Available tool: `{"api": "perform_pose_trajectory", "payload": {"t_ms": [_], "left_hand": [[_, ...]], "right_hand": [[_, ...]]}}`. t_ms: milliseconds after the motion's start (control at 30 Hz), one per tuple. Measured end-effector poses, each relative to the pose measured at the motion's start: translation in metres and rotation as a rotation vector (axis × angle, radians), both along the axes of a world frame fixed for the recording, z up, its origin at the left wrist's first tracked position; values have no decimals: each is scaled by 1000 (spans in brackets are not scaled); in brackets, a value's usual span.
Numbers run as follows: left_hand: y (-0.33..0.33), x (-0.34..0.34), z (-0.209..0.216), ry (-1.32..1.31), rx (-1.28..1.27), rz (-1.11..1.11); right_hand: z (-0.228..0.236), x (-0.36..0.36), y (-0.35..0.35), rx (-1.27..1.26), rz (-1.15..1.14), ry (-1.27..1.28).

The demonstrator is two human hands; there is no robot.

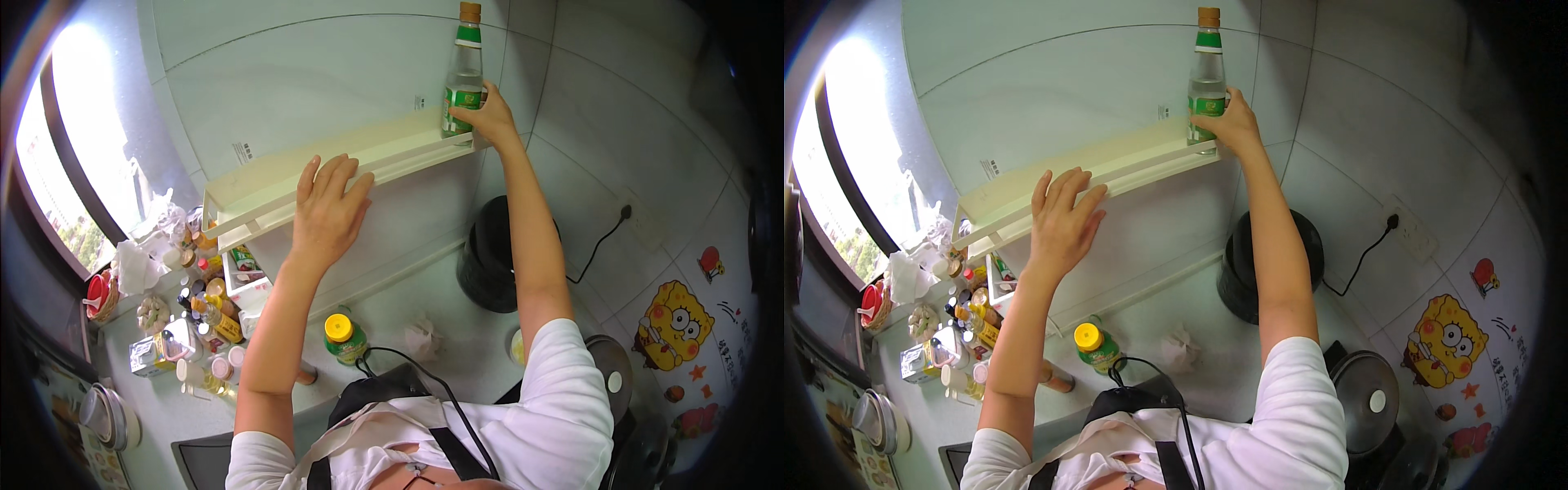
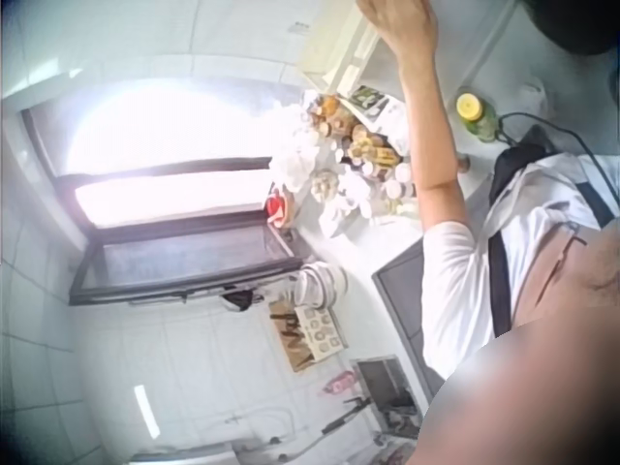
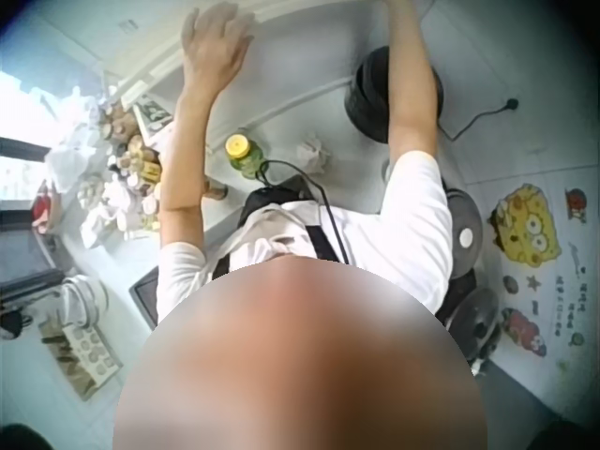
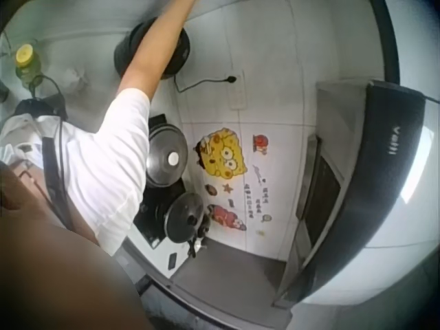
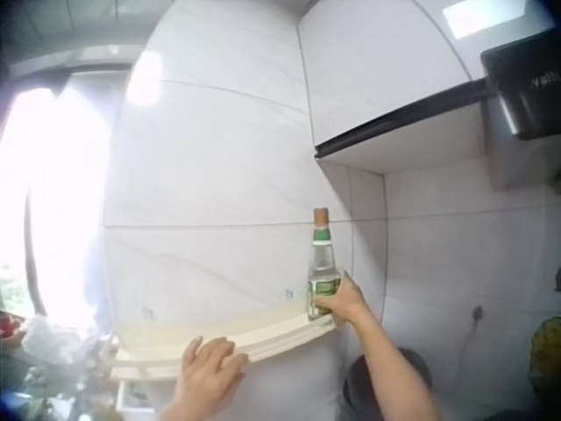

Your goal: The person wipes condiment bottles and a wall-mounted shelf with a cloth, then places the bottles back onto the shelf.

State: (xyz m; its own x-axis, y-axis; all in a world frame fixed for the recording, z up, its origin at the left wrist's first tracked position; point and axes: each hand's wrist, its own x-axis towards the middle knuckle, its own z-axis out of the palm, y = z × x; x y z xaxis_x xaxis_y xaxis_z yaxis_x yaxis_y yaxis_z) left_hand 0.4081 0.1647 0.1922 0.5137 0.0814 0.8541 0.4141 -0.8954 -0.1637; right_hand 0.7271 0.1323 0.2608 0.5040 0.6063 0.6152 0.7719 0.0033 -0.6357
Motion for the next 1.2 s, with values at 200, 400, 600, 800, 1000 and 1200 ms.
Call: {"api": "perform_pose_trajectory", "payload": {"t_ms": [200, 400, 600, 800, 1000, 1200], "left_hand": [[-1, -1, 1, 4, -1, 6], [-1, 1, 0, 3, -5, -6], [0, -2, -1, -7, -7, -16], [6, -6, -6, -114, 111, -185], [-6, -39, -42, -54, 21, -174], [-33, -80, -107, 9, -473, -57]], "right_hand": [[-7, -5, 20, -14, -245, -127], [-12, 11, 22, -6, -195, -148], [-33, -23, -4, 445, -169, -70], [-160, -102, -35, 749, 153, 208], [-262, -178, -58, -175, 592, 182], [-301, -214, -55, -544, 871, 123]]}}
